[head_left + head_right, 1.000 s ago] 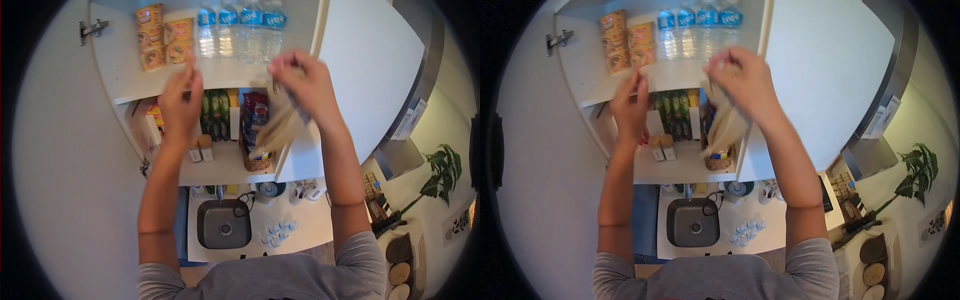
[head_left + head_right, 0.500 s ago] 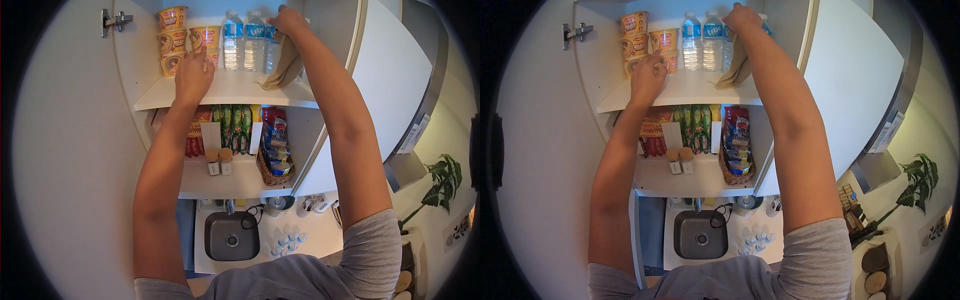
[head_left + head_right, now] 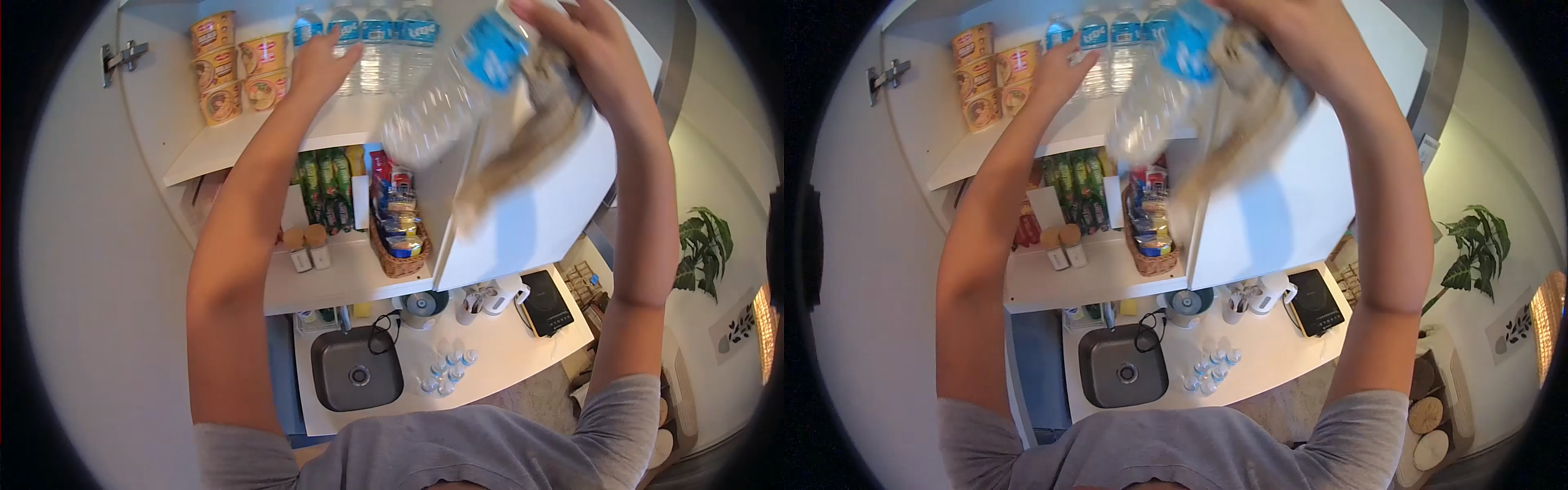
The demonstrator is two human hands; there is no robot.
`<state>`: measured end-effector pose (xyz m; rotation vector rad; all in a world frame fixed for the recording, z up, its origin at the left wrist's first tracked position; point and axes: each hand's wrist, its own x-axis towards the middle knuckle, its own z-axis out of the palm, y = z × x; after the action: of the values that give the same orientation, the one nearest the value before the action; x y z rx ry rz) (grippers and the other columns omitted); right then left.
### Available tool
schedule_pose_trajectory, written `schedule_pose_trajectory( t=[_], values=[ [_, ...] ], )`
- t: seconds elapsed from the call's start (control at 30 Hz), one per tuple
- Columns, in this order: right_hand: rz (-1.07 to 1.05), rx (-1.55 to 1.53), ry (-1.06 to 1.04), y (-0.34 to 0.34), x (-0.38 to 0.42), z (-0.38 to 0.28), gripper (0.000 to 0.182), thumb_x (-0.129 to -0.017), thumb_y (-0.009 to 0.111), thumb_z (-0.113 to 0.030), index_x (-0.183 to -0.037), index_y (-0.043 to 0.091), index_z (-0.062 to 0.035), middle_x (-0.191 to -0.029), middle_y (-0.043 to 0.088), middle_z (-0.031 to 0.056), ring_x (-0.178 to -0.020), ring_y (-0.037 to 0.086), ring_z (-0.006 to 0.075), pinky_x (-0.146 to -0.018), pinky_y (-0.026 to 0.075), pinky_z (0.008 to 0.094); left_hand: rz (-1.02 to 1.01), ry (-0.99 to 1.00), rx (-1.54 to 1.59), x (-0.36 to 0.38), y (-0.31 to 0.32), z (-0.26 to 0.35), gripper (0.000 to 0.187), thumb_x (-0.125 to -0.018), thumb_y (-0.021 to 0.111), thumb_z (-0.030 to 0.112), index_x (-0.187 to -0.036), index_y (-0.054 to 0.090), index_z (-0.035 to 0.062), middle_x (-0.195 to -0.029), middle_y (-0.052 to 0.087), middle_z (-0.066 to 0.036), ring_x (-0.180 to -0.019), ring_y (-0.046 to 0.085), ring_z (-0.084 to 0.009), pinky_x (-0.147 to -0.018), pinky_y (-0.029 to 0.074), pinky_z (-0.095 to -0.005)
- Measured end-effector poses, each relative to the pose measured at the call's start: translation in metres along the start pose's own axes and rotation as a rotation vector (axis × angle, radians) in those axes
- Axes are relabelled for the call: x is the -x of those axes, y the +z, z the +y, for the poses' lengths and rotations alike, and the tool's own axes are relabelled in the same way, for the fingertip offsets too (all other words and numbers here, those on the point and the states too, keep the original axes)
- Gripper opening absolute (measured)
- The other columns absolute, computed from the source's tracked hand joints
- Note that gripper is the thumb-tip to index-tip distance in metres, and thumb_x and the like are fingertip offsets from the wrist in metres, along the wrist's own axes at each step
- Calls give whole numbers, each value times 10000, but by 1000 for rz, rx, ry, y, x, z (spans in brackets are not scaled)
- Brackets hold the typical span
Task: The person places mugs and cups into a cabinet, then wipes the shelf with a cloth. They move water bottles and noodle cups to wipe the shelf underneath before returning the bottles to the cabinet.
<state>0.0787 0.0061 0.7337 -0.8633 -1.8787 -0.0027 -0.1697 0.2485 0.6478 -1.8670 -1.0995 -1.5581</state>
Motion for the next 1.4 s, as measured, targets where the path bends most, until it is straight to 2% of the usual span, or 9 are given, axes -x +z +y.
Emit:
schedule_pose_trajectory(
  t=[0.07,0.3,0.47,0.63,0.83,1.0,1.07,1.27,1.4],
  values=[
    [-105,-110,32,-22,52,19,314,-806,699,-213,-1019,531,-54,-887,539,-4,-860,515,45,-741,420,195,80,100,-9,-29,40,14,658,-776,640,506,-1230,585,33,-1058,648,-238,-985,622,-388,-872,482,-440],
    [-437,108,604,-52,238,8,338,-698,808,-192,-893,581,-35,-752,575,75,-631,545,156,-567,412,273,-136,-126,13,-114,147,26,763,-800,600,524,-1366,446,35,-1236,564,-254,-1159,539,-382,-980,418,-434],
    [-382,220,552,-79,281,29,299,-765,754,-199,-954,571,-57,-791,604,108,-617,614,248,-541,466,301,-188,-148,-158,-139,178,-5,703,-719,652,591,-1138,636,27,-1060,656,-217,-994,620,-371,-855,480,-454],
    [-211,228,257,-84,281,47,308,-792,691,-189,-1020,537,-51,-808,587,116,-742,612,306,-536,462,370,-137,83,70,-145,124,-39,526,-861,503,504,-1173,634,101,-1206,585,-205,-1178,521,-314,-995,379,-412],
    [-197,162,242,-72,281,65,345,-740,741,-128,-1040,613,-12,-837,640,104,-677,629,265,-563,499,325,-121,-69,941,-44,-65,127,533,-841,600,424,-1225,548,58,-1156,598,-159,-1125,555,-305,-927,455,-488],
    [-264,35,261,-53,299,82,312,-740,739,-147,-1009,638,-26,-782,619,87,-615,604,233,-519,463,313,-90,-674,1532,53,-120,164,607,-820,667,386,-1285,470,50,-1098,606,-131,-1126,555,-302,-873,500,-546],
    [-254,-23,274,-45,312,88,313,-738,743,-151,-1005,638,-25,-770,610,83,-602,595,230,-509,452,314,-917,-271,1341,133,-89,160,704,-751,719,374,-1304,475,13,-1123,599,-191,-1094,576,-309,-921,469,-479],
    [-448,-87,642,-29,370,113,261,-783,688,-183,-989,560,-87,-814,597,118,-692,606,334,-577,454,419,-1312,-898,1473,360,-21,248,617,-709,768,29,-1276,532,-35,-1093,637,-108,-1077,588,-204,-945,453,-349],
    [-454,28,920,-3,451,159,267,-768,705,-176,-968,567,-67,-848,615,157,-775,608,352,-662,463,413,-1502,-850,1368,456,33,283,517,-685,787,10,-1178,633,27,-1087,646,-83,-1013,603,-153,-883,472,-301]
  ],
)
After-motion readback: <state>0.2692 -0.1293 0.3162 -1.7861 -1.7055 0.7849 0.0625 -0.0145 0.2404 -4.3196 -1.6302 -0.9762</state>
